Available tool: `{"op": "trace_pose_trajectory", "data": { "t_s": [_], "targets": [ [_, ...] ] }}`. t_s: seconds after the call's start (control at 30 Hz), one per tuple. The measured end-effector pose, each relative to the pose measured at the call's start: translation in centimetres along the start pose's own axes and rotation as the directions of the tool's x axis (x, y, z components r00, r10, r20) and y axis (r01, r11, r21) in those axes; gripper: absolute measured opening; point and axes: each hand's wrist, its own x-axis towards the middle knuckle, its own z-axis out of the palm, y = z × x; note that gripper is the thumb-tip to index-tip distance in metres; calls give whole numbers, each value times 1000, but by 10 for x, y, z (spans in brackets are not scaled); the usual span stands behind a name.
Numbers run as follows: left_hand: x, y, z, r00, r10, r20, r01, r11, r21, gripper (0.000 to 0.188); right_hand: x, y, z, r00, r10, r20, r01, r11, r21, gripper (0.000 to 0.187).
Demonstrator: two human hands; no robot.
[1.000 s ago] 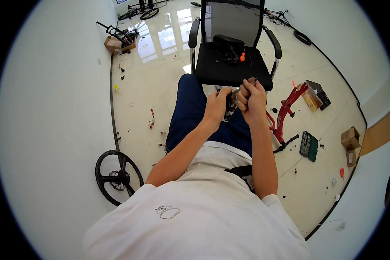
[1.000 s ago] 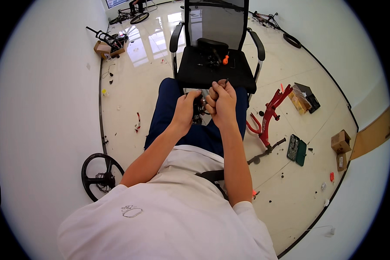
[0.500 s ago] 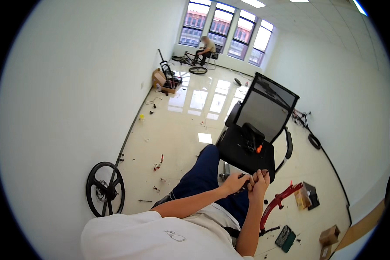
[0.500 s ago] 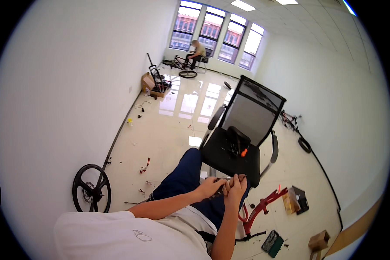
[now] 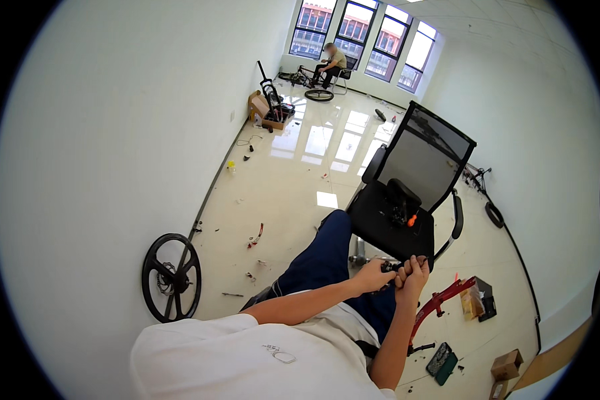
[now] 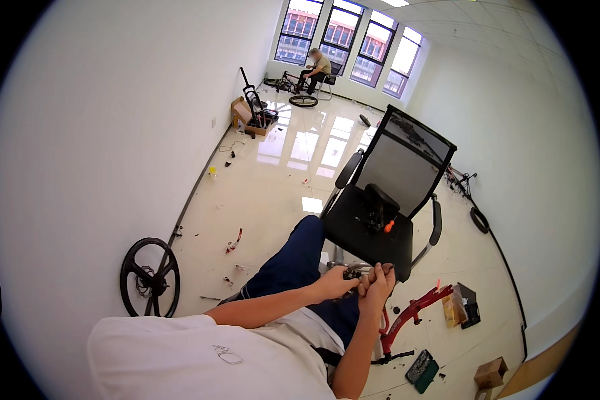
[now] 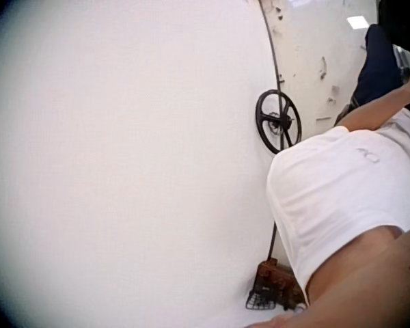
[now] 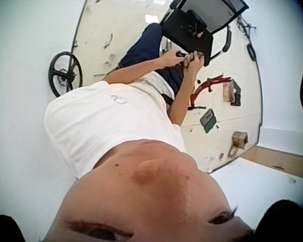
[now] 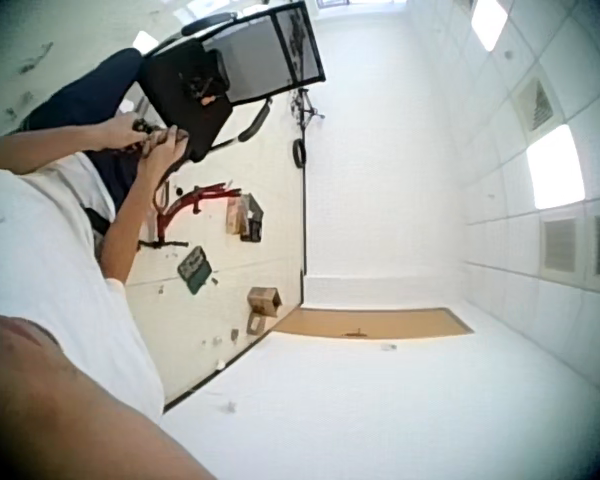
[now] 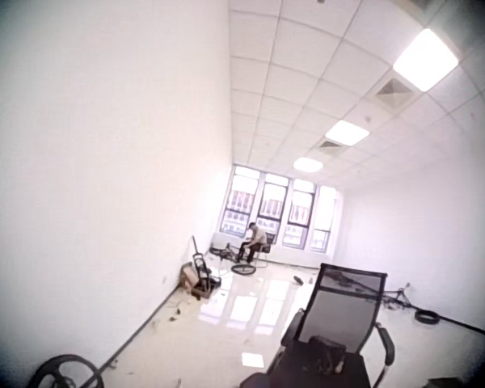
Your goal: The person sits on a chair and uses a screwdriver to assemble small bicycle parts held in their hands. They repeatedly turn and adjust the components while seated, with bicycle parts and tools scattered on the floor around them.
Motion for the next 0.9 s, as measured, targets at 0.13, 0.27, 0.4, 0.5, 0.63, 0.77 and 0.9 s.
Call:
{"op": "trace_pose_trajectory", "data": {
  "t_s": [0.13,0.27,0.4,0.5,0.63,0.77,0.9],
  "targets": [
    [-3,11,-1,995,-59,80,59,998,4,23,-6,-8,-8,1000,6,11,-7,1000,30,21],
    [-4,15,-3,989,-144,-38,141,988,-66,23,-6,-6,0,999,19,33,-20,999,33,20],
    [-1,6,-8,991,-120,-54,104,965,-239,16,-6,0,9,989,84,120,-94,993,77,24],
    [-2,11,-13,991,-135,15,135,953,-270,12,-13,-9,11,990,99,101,-107,991,84,26],
    [-2,11,-10,988,-145,53,153,957,-245,11,-12,-8,3,993,86,84,-98,985,143,26],
    [-4,12,-9,988,-142,57,152,958,-242,12,-11,-10,3,994,77,76,-88,984,153,27],
    [-3,11,-8,989,-137,47,144,960,-239,12,-8,-7,1,993,79,83,-89,988,128,27]
  ]
}}
